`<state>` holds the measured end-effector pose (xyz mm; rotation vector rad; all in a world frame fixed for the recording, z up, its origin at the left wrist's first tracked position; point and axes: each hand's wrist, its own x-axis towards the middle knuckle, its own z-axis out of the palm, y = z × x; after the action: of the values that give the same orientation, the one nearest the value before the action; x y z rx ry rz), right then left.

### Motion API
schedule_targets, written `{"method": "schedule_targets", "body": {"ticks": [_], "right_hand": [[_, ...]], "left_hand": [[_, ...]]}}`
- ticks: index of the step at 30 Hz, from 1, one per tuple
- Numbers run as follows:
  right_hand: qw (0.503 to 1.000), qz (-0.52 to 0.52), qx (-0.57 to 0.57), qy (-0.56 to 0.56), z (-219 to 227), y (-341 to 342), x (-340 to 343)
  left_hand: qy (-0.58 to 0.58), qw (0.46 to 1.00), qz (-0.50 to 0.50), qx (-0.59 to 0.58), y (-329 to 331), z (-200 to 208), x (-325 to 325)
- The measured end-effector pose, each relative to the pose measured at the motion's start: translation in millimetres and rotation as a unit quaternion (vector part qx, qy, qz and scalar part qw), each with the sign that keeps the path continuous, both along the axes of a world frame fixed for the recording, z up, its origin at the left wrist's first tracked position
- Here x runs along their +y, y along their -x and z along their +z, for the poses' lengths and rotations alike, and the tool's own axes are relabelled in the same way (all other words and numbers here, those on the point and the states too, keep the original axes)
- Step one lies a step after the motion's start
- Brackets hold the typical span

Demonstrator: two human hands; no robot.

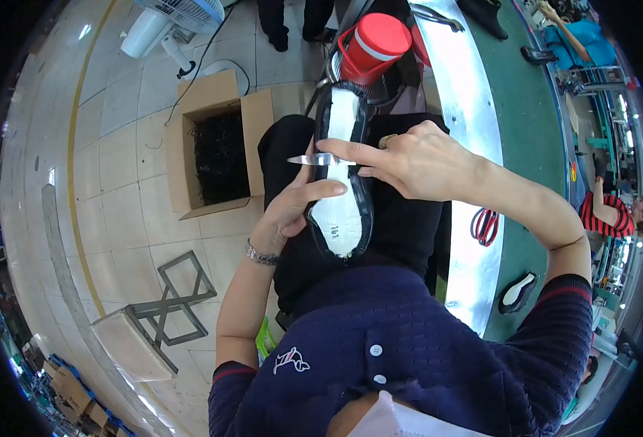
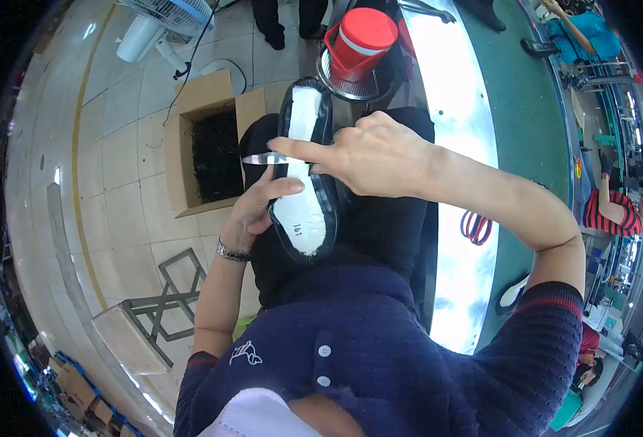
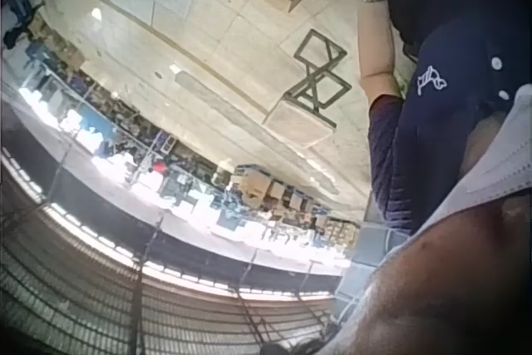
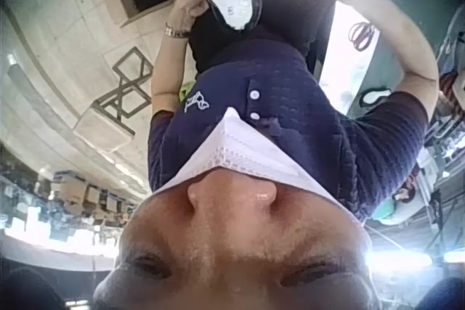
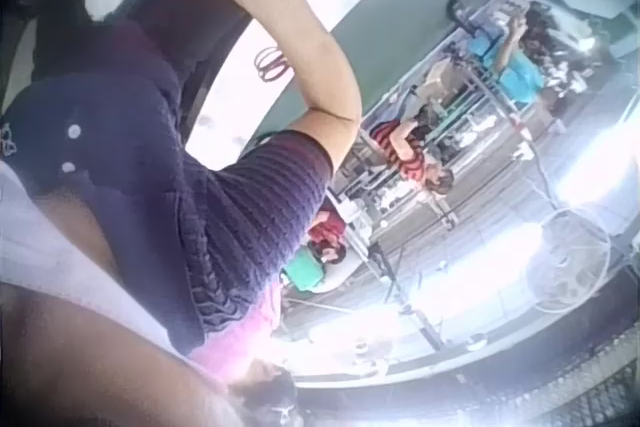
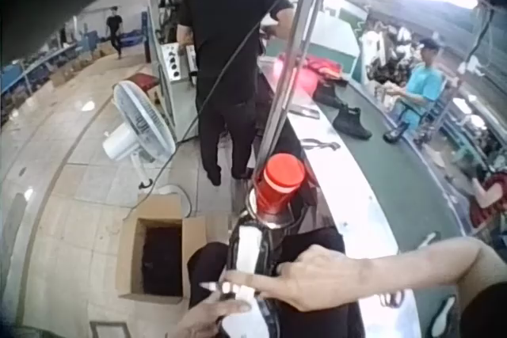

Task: Preparing a shoe upper on a last by cutting excess material and hammering the edges flat at a factory workstation.

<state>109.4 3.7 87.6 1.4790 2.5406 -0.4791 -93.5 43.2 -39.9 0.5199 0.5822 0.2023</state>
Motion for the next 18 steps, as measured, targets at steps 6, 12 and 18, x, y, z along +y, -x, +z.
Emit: {"method": "schedule_targets", "body": {"ticks": [6, 12, 18], "right_hand": [[0.999, -0.030, 0.040, -0.006, -7.4, 2.5, -14.3], [0.989, -0.037, 0.125, -0.072, -10.4, 12.9, -28.0], [0.995, -0.071, 0.005, 0.063, 8.5, 0.5, -37.4]], "left_hand": [[-0.015, 0.999, -0.028, -0.016, -0.8, -2.3, -3.1], [-0.090, 0.993, -0.009, -0.078, 4.3, -10.3, -10.8], [0.080, 0.972, 0.134, -0.173, 6.0, -37.6, -49.5]]}}
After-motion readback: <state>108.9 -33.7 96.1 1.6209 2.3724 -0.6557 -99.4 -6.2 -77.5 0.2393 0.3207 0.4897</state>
